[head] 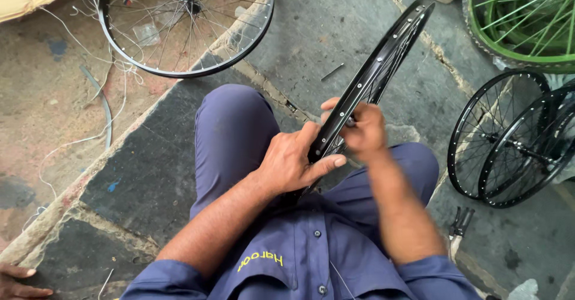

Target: The person holds a bicycle rim and inserts spokes into the rim holes by hand.

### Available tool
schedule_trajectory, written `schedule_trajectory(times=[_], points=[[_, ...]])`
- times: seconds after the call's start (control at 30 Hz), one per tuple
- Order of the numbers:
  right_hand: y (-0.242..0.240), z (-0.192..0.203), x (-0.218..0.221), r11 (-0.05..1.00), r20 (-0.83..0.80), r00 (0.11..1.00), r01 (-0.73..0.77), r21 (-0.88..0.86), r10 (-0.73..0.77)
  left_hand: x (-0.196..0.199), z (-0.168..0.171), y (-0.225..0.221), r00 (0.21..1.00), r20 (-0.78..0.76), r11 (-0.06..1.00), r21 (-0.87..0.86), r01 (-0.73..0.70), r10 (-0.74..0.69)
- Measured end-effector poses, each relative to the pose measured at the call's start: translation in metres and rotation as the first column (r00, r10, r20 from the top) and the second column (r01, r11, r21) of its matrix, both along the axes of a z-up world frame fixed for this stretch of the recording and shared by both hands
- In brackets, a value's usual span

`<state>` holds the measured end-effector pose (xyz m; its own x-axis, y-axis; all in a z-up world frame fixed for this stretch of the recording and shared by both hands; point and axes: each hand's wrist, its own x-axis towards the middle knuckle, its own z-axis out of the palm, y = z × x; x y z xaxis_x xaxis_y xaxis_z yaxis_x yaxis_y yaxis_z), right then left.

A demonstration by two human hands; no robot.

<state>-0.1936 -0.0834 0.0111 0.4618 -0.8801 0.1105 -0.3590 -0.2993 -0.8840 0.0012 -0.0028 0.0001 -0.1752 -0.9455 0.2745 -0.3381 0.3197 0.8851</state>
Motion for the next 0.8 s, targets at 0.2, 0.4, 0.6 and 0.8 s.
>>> schedule_trajectory(times=[0.2, 0.4, 0.6, 0.8], points=[[-0.031, 0.028, -0.029, 0.842, 0.195, 0.949, -0.310, 0.441, 0.247, -0.001, 0.000, -0.002, 1.000, 0.010, 1.000, 0.013, -0.005, 0.005], [0.012, 0.002, 0.021, 0.403, -0.169, 0.885, 0.023, -0.915, -0.434, 0.000, 0.003, 0.002, 0.999, -0.034, 1.000, 0.006, 0.015, -0.015], [0.019, 0.016, -0.017, 0.957, -0.028, 0.988, 0.143, -0.251, -0.155, 0.000, 0.006, 0.003, 0.999, -0.037, 0.999, 0.014, 0.036, -0.035], [-0.003, 0.028, -0.051, 0.957, 0.279, 0.957, -0.152, 0.247, 0.080, -0.001, 0.002, 0.004, 0.996, -0.010, 0.992, -0.090, 0.084, -0.085]])
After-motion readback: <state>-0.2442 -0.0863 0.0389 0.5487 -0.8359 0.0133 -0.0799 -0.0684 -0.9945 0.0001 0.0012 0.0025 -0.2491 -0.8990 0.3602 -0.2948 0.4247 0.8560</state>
